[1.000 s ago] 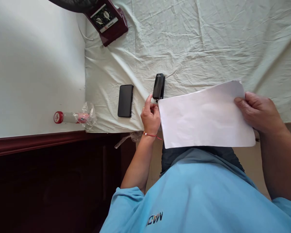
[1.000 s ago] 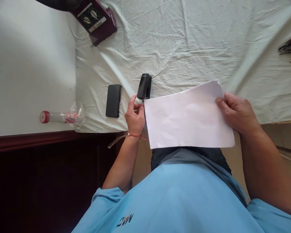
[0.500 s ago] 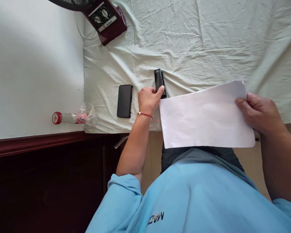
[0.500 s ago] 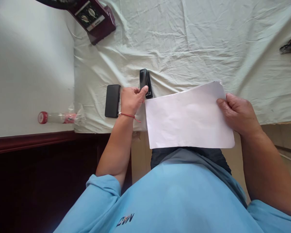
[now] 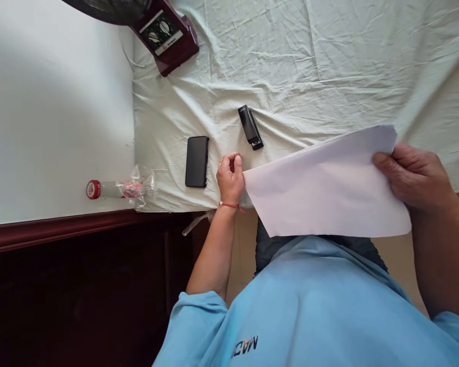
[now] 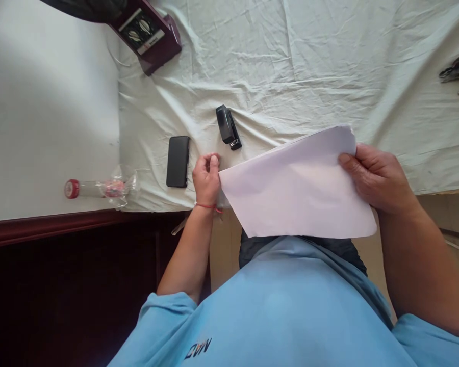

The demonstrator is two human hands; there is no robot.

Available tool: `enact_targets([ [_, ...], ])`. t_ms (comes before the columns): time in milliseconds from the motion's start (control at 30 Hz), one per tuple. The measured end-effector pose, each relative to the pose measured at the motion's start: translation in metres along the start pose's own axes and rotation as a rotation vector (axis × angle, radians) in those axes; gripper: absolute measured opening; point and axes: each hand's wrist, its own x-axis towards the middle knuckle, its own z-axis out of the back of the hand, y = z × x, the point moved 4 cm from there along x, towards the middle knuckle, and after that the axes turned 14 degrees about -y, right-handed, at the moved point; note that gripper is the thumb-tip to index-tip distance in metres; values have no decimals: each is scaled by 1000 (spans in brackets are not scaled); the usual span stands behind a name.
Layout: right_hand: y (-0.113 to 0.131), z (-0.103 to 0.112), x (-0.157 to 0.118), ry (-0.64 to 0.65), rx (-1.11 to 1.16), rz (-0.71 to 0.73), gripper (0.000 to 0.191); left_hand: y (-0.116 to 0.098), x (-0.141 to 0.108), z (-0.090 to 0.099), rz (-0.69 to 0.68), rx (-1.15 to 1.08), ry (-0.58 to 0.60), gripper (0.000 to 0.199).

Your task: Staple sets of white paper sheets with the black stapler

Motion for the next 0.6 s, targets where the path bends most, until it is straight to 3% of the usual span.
enact_targets([
  [133, 19, -17, 9, 25, 147, 12, 53, 16, -28, 24, 186, -181, 12, 53],
  [267, 34, -36, 26, 59, 252, 71, 53, 16, -31, 28, 378, -482, 18, 76],
  [333, 35, -43, 36, 30, 276, 117, 53, 10, -30, 24, 371, -541, 77, 81],
  [467, 24, -49, 50, -106, 96, 239, 50, 5, -36, 15, 286, -491, 191, 54],
  [533, 17, -51, 52, -151, -9, 287, 54, 8, -39, 15, 257, -400, 163, 45],
  [600, 13, -52, 52, -165, 11, 304, 58, 11, -40, 17, 236, -328, 74, 50],
])
